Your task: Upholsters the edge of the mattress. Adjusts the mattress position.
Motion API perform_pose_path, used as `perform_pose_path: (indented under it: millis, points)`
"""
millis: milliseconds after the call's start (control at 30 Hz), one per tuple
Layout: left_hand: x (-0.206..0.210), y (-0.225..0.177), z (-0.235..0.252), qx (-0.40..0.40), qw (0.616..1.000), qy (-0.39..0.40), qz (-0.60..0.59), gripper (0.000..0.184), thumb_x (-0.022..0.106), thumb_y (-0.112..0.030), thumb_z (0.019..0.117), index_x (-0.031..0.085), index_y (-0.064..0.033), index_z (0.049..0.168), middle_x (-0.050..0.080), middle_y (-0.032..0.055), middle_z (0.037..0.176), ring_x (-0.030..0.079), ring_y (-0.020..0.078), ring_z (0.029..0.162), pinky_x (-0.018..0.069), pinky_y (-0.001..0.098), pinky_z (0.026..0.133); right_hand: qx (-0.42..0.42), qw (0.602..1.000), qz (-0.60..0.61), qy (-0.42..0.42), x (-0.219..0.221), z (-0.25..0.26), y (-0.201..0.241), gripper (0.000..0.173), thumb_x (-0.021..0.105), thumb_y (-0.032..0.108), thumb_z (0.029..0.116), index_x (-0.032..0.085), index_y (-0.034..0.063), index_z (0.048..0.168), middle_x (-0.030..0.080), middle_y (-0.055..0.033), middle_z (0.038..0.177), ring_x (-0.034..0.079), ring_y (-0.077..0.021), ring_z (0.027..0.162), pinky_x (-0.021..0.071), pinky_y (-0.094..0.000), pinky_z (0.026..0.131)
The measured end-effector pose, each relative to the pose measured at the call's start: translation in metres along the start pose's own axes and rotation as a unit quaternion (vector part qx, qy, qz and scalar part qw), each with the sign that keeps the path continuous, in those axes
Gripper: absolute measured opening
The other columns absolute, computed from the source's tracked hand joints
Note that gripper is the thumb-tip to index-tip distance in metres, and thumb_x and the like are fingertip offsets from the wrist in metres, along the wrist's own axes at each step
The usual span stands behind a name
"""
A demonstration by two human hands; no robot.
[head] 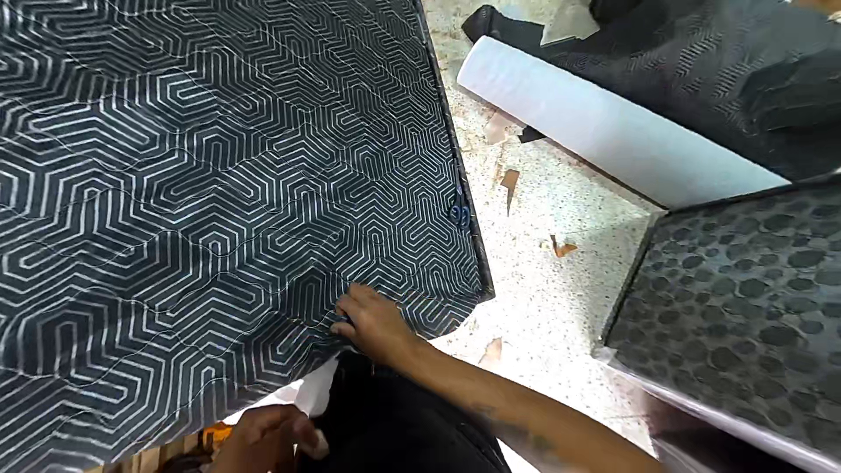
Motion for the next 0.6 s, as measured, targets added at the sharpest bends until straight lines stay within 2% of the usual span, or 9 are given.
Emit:
perform_pose_path:
  millis: [67, 133, 200, 267, 333, 400, 500, 567, 600]
  points:
    - [-0.013, 0.028, -0.018, -0.021, 0.993, -0.092, -0.075, 0.038, 0.046, -0.025, 0.1079, 0.075, -0.0031, 0.098, 0.077, 0.0067, 0.087, 0.066, 0.0122, 0.057, 0.0584, 0.0327, 0.055, -0.039, 0.998, -0.048, 0.011, 0.005, 0.010, 0.008, 0.029, 0.061, 0.040, 0.1003, 0.069, 0.0118, 0.102, 0.067, -0.0072, 0.101, 0.067, -0.0254, 0.098, 0.0591, -0.0463, 0.081]
    - [-0.025, 0.050, -0.027, -0.026, 0.973, -0.193, -0.127, 0.043, 0.042, -0.028, 0.1088, 0.073, -0.0035, 0.091, 0.075, 0.0049, 0.079, 0.064, 0.0118, 0.055, 0.0573, 0.0323, 0.053, -0.072, 0.994, -0.069, 0.044, 0.006, 0.017, 0.013, 0.029, 0.057, 0.037, 0.1028, 0.070, 0.0101, 0.100, 0.068, -0.0089, 0.102, 0.068, -0.0269, 0.100, 0.0584, -0.0489, 0.084]
    - [-0.027, 0.060, -0.024, 0.013, 0.955, -0.238, -0.175, 0.052, 0.038, -0.037, 0.1112, 0.073, -0.0074, 0.088, 0.074, 0.0018, 0.075, 0.062, 0.0105, 0.052, 0.0558, 0.0307, 0.050, -0.102, 0.989, -0.070, 0.079, 0.006, 0.021, 0.013, 0.029, 0.054, 0.034, 0.1040, 0.070, 0.0101, 0.100, 0.068, -0.0086, 0.104, 0.068, -0.0263, 0.100, 0.0580, -0.0489, 0.085]
    - [-0.023, 0.059, -0.020, 0.065, 0.940, -0.249, -0.226, 0.054, 0.036, -0.043, 0.1117, 0.073, -0.0099, 0.091, 0.074, 0.0016, 0.077, 0.061, 0.0100, 0.050, 0.0556, 0.0293, 0.047, -0.113, 0.987, -0.047, 0.101, 0.002, 0.025, 0.011, 0.029, 0.052, 0.034, 0.1044, 0.069, 0.0122, 0.099, 0.067, -0.0058, 0.103, 0.067, -0.0228, 0.100, 0.0568, -0.0459, 0.086]
    - [-0.017, 0.056, -0.014, 0.078, 0.921, -0.273, -0.265, 0.050, 0.036, -0.042, 0.1117, 0.071, -0.0077, 0.103, 0.076, 0.0043, 0.082, 0.062, 0.0109, 0.049, 0.0555, 0.0295, 0.045, -0.082, 0.995, -0.003, 0.051, -0.023, 0.033, -0.001, 0.027, 0.055, 0.035, 0.1031, 0.073, 0.0156, 0.098, 0.070, -0.0007, 0.102, 0.068, -0.0161, 0.097, 0.0585, -0.0420, 0.085]
    - [-0.011, 0.053, -0.012, 0.066, 0.907, -0.316, -0.271, 0.048, 0.036, -0.039, 0.1118, 0.070, -0.0058, 0.107, 0.074, 0.0037, 0.076, 0.061, 0.0114, 0.046, 0.0554, 0.0301, 0.043, 0.005, 0.997, 0.009, -0.071, -0.070, 0.040, -0.048, 0.026, 0.061, 0.040, 0.1016, 0.075, 0.0182, 0.105, 0.072, 0.0026, 0.106, 0.069, -0.0121, 0.100, 0.0603, -0.0412, 0.087]
    - [-0.006, 0.045, -0.014, 0.065, 0.885, -0.391, -0.244, 0.038, 0.044, -0.034, 0.1106, 0.068, -0.0054, 0.102, 0.070, 0.0019, 0.067, 0.060, 0.0129, 0.045, 0.0548, 0.0315, 0.042, 0.195, 0.956, -0.009, -0.219, -0.145, 0.038, -0.174, 0.050, 0.061, 0.048, 0.0999, 0.064, 0.0101, 0.132, 0.065, -0.0159, 0.127, 0.065, -0.0326, 0.115, 0.0545, -0.0592, 0.096]
    - [-0.011, 0.036, -0.015, 0.060, 0.867, -0.447, -0.210, 0.027, 0.053, -0.028, 0.1077, 0.063, -0.0056, 0.096, 0.067, 0.0006, 0.065, 0.059, 0.0127, 0.044, 0.0545, 0.0320, 0.041, 0.299, 0.925, -0.013, -0.233, -0.152, 0.037, -0.251, 0.063, 0.065, 0.052, 0.0956, 0.057, 0.0094, 0.142, 0.058, -0.0281, 0.135, 0.061, -0.0473, 0.116, 0.0508, -0.0693, 0.091]
    - [-0.013, 0.033, -0.013, 0.058, 0.861, -0.467, -0.192, 0.024, 0.057, -0.025, 0.1056, 0.063, -0.0031, 0.098, 0.067, 0.0017, 0.067, 0.059, 0.0132, 0.044, 0.0542, 0.0325, 0.041, 0.320, 0.921, -0.022, -0.223, -0.146, 0.041, -0.277, 0.062, 0.069, 0.048, 0.0945, 0.058, 0.0089, 0.141, 0.057, -0.0301, 0.135, 0.062, -0.0491, 0.113, 0.0519, -0.0691, 0.089]
Point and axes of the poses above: each hand's wrist, its own z-axis towards the middle knuckle, its own x-axis out of the palm, y = z × x, the point moved 5 cm from there along z, towards the middle knuckle
